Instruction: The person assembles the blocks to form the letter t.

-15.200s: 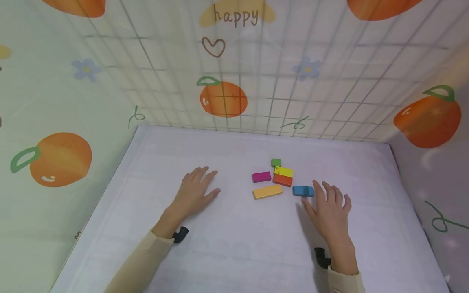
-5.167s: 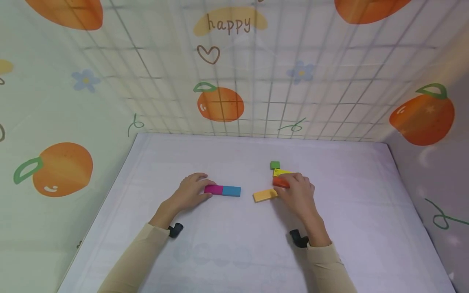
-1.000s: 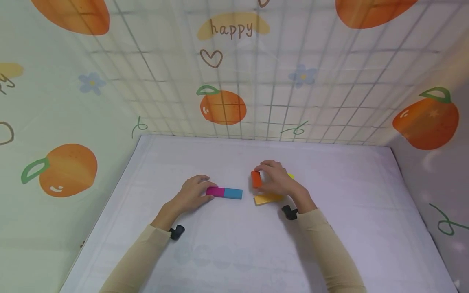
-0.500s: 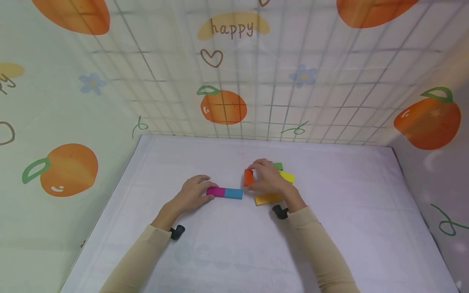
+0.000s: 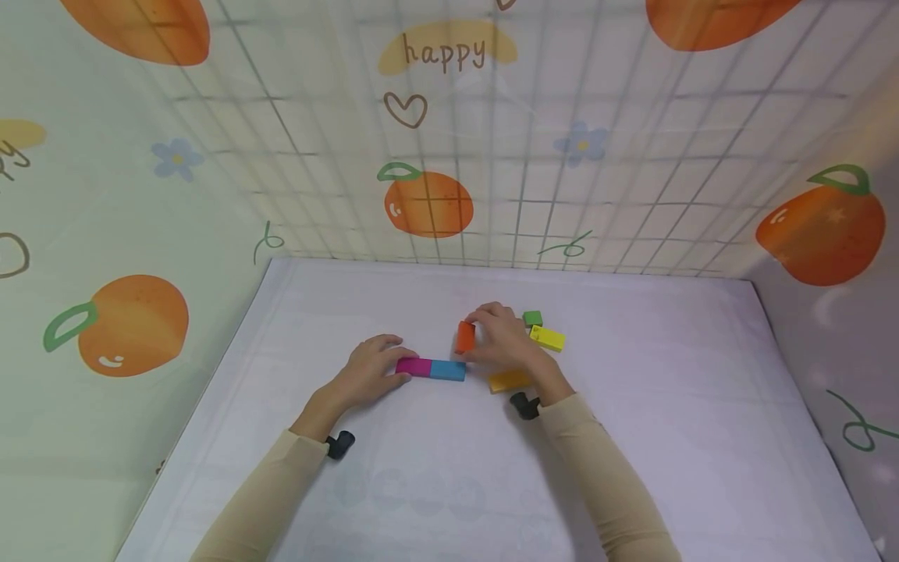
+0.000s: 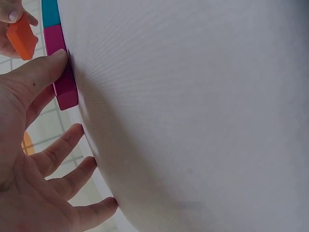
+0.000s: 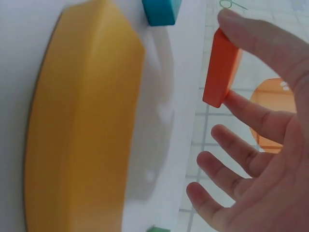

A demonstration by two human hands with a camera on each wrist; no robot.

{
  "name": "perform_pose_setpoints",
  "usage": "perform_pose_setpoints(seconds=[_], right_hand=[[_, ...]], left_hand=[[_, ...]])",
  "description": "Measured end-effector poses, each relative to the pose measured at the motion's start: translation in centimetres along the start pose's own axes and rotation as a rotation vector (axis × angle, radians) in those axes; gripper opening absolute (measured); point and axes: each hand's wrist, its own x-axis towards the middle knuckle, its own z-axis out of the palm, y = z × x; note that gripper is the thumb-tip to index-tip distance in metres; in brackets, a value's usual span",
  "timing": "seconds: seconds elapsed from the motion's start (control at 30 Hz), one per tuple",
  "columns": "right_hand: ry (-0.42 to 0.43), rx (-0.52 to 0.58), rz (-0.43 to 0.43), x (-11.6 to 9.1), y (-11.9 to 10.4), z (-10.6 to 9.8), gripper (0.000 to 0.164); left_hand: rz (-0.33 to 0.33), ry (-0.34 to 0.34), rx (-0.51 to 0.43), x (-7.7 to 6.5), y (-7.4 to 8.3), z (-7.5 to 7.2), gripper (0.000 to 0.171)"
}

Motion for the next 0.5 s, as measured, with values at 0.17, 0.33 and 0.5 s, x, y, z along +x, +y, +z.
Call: perform_pose_setpoints(seconds=[0.17,0.33,0.5], right_hand=[[0.003,0.012,0.011,0.4,-0.7,0.3,0.06],[0.011,0.01,0.019,0.8,-1.4,0.9,0.06],[0.021,-0.011,0.018,1.3,-1.8,1.6,0.062]], left_hand=[[-0.006,0.001,0.002,0.0,0.1,-0.1,0.036],[-0.006,-0.003,0.001,0.0,0.0,-0.1,0.035],[-0.007,-0.006,0.003,0.1,0.0,0.0,0.035]])
